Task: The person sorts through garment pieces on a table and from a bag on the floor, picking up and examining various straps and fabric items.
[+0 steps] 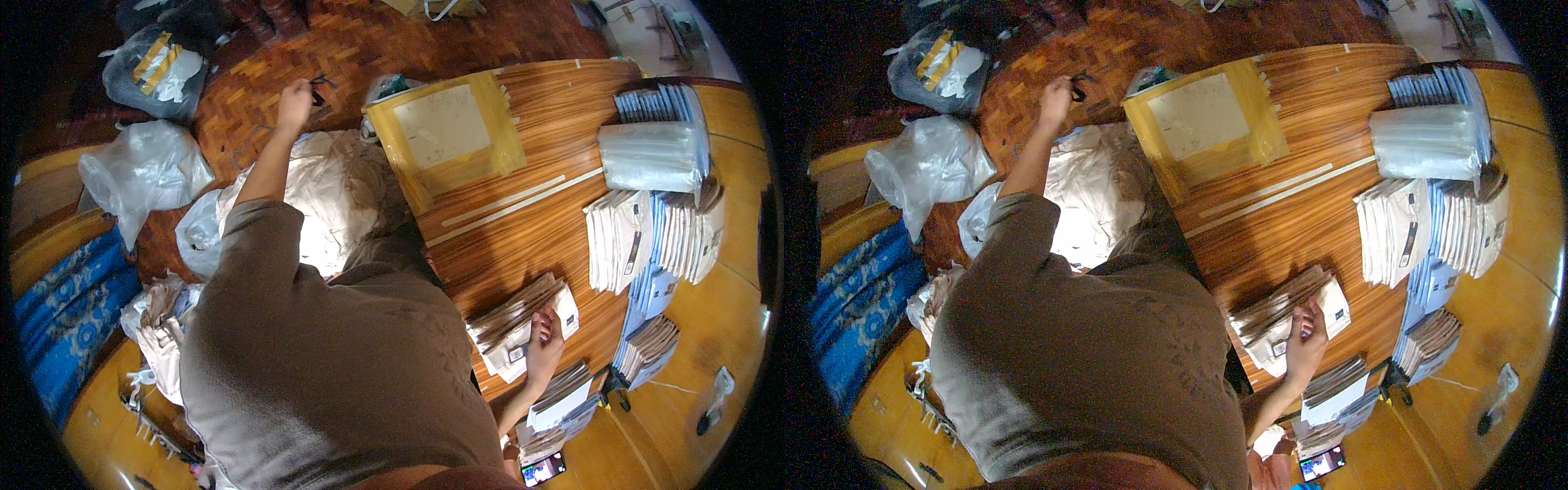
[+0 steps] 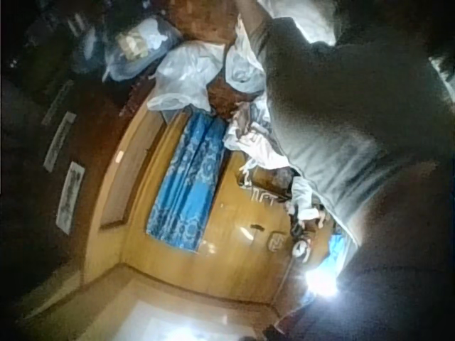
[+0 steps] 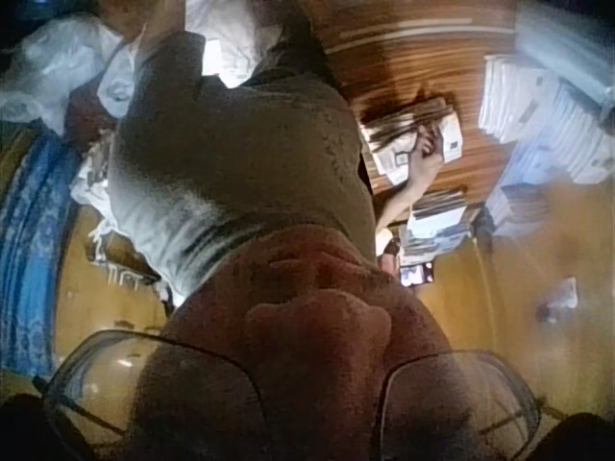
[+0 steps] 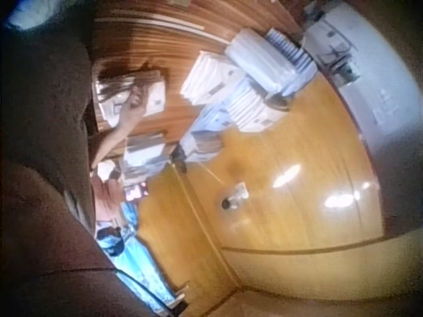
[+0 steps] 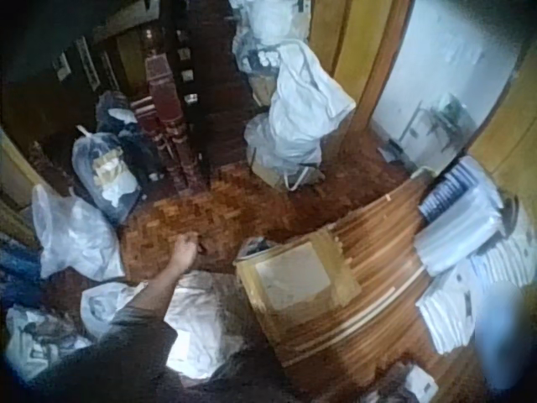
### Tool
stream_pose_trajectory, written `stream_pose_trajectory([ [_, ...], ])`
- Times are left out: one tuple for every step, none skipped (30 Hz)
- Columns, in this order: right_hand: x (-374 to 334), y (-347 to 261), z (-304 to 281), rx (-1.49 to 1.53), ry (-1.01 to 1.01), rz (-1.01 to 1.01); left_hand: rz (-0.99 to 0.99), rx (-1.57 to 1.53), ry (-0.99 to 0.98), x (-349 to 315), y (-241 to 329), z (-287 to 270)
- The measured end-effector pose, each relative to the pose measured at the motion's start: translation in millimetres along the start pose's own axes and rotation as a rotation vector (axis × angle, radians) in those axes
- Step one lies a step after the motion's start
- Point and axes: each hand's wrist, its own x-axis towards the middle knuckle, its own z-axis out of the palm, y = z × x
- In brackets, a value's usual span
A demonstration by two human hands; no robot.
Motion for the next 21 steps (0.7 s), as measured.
stream_pose_trajectory([
  [0, 2, -1, -0.015, -0.008, 0.001, 0.018, -0.037, 0.092, 15, -17, -7],
  [3, 4, 0, -0.031, -0.032, -0.012, 0.028, -0.067, 0.203, 30, -48, -23],
  [2, 6, 1, -0.013, -0.036, 0.013, 0.044, -0.102, 0.291, 38, -63, -24],
  [-4, 9, 1, -0.001, -0.02, 0.058, -0.099, 0.017, 0.221, 7, 3, -27],
  [-11, 11, 0, 0.01, -0.003, 0.102, -0.132, 0.23, 0.087, 24, -14, -9],
  [-6, 9, 1, 0.019, -0.024, 0.071, -0.173, 0.46, 0.012, 49, -40, -27],
  [-4, 8, 2, 0.02, -0.035, 0.052, -0.216, 0.681, -0.082, 61, -56, -35],
  [-5, 7, 1, 0.007, -0.032, 0.046, -0.3, 0.676, -0.318, 65, -49, -38],
  [-6, 9, 1, 0.002, -0.025, 0.032, -0.175, 0.763, -0.206, 62, -50, -36],
  [-5, 12, 1, -0.003, -0.018, 0.018, -0.05, 0.845, -0.093, 55, -52, -32],
  [-5, 13, 1, -0.008, -0.011, 0.004, 0.077, 0.922, 0.022, 48, -51, -28],
  [-6, 10, 0, -0.019, -0.018, 0.033, 0.096, 0.901, -0.051, 41, -36, -19],
  [-6, 5, -1, -0.029, -0.026, 0.062, 0.114, 0.881, -0.123, 33, -7, -7],
  [-5, 2, -1, -0.035, -0.036, 0.086, 0.131, 0.862, -0.188, 27, 14, 4],
  [-2, -1, 1, -0.041, -0.038, 0.074, 0.295, 0.522, -0.226, 29, 16, 14],
  [-1, -3, 2, -0.049, -0.034, 0.069, 0.452, 0.173, -0.266, 31, 18, 30],
  [1, -4, 3, -0.06, -0.031, 0.063, 0.304, 0.013, -0.423, 24, 41, 43],
  [2, -4, 3, -0.068, -0.023, 0.046, 0.152, -0.151, -0.58, 17, 64, 54],
  [6, -5, 4, -0.071, -0.026, 0.013, 0.195, -0.162, -0.733, 30, 57, 66],
  [10, -4, 5, -0.072, -0.029, -0.021, 0.239, -0.172, -0.884, 44, 45, 77],
  [8, -1, 6, -0.069, -0.023, -0.016, 0.394, 0.069, -0.896, 40, 51, 95],
])
